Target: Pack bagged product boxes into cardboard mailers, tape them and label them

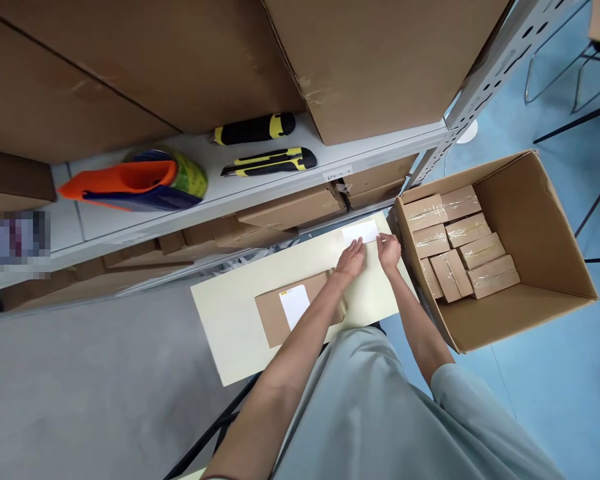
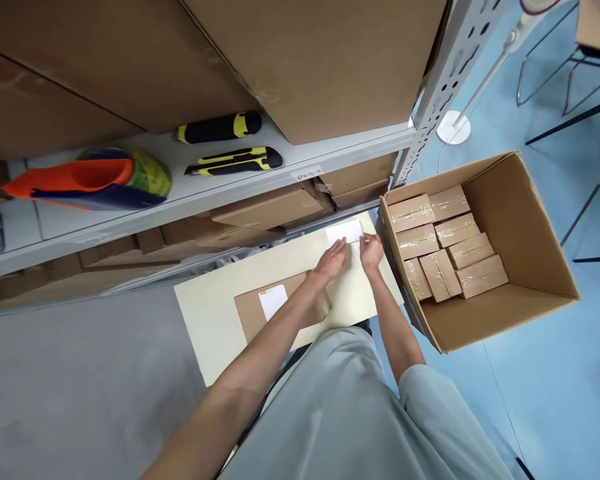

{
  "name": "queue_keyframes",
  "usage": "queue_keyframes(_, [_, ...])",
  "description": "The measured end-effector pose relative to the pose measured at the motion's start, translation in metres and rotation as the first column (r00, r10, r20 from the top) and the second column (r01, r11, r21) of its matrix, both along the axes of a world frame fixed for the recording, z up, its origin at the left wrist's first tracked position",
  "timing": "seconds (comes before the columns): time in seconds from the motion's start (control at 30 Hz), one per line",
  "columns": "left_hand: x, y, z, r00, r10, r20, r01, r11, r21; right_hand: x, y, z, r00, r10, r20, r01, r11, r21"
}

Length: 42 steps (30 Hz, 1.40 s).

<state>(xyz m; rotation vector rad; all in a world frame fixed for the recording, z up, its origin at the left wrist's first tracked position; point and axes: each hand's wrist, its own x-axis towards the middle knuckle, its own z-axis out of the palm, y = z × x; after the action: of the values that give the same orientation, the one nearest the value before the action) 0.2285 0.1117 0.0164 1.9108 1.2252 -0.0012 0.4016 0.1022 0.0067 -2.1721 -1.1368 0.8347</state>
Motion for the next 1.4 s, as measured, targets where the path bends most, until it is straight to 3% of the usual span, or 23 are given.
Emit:
queue_keyframes(0.27, [-0.004, -0.005, -0.014, 0.986, 0.123, 0.114, -0.119, 0.992, -0.045, -0.010, 0.001, 0.014, 0.998, -0.052, 0.021, 0.053, 0.998, -0.030])
queue_keyframes(0.57, [0.003, 0.005, -0.008, 0.969, 0.224, 0.105, -0.211, 0.970, -0.124, -0.014, 0.000, 0.026, 0.988, 0.080, 0.131, -0.074, 0.996, -0.045])
queue_keyframes(0.7, [0.009, 0.014, -0.001, 0.930, 0.348, 0.122, -0.326, 0.930, -0.171, -0.013, -0.004, 0.027, 0.955, 0.178, 0.238, -0.190, 0.981, 0.031])
queue_keyframes(0.87, [0.013, 0.024, 0.016, 0.881, 0.448, 0.150, -0.414, 0.885, -0.215, -0.013, -0.009, 0.029, 0.847, 0.315, 0.427, -0.393, 0.913, 0.107])
queue_keyframes(0.93, [0.013, 0.028, 0.026, 0.830, 0.530, 0.172, -0.496, 0.843, -0.208, -0.016, -0.012, 0.032, 0.808, 0.349, 0.474, -0.456, 0.880, 0.130])
queue_keyframes(1.07, [0.009, 0.036, 0.043, 0.658, 0.743, 0.125, -0.725, 0.669, -0.161, -0.028, -0.019, 0.038, 0.766, 0.412, 0.494, -0.565, 0.798, 0.210])
queue_keyframes(1.2, [-0.003, 0.046, 0.054, 0.538, 0.841, 0.049, -0.807, 0.531, -0.259, -0.041, -0.022, 0.044, 0.778, 0.450, 0.438, -0.593, 0.757, 0.275])
queue_keyframes(1.3, [-0.018, 0.052, 0.059, 0.470, 0.879, 0.073, -0.809, 0.463, -0.363, -0.047, -0.018, 0.048, 0.829, 0.439, 0.346, -0.548, 0.761, 0.347])
queue_keyframes(1.4, [-0.038, 0.056, 0.065, 0.419, 0.905, 0.072, -0.808, 0.408, -0.425, -0.048, -0.004, 0.048, 0.893, 0.391, 0.220, -0.447, 0.820, 0.357])
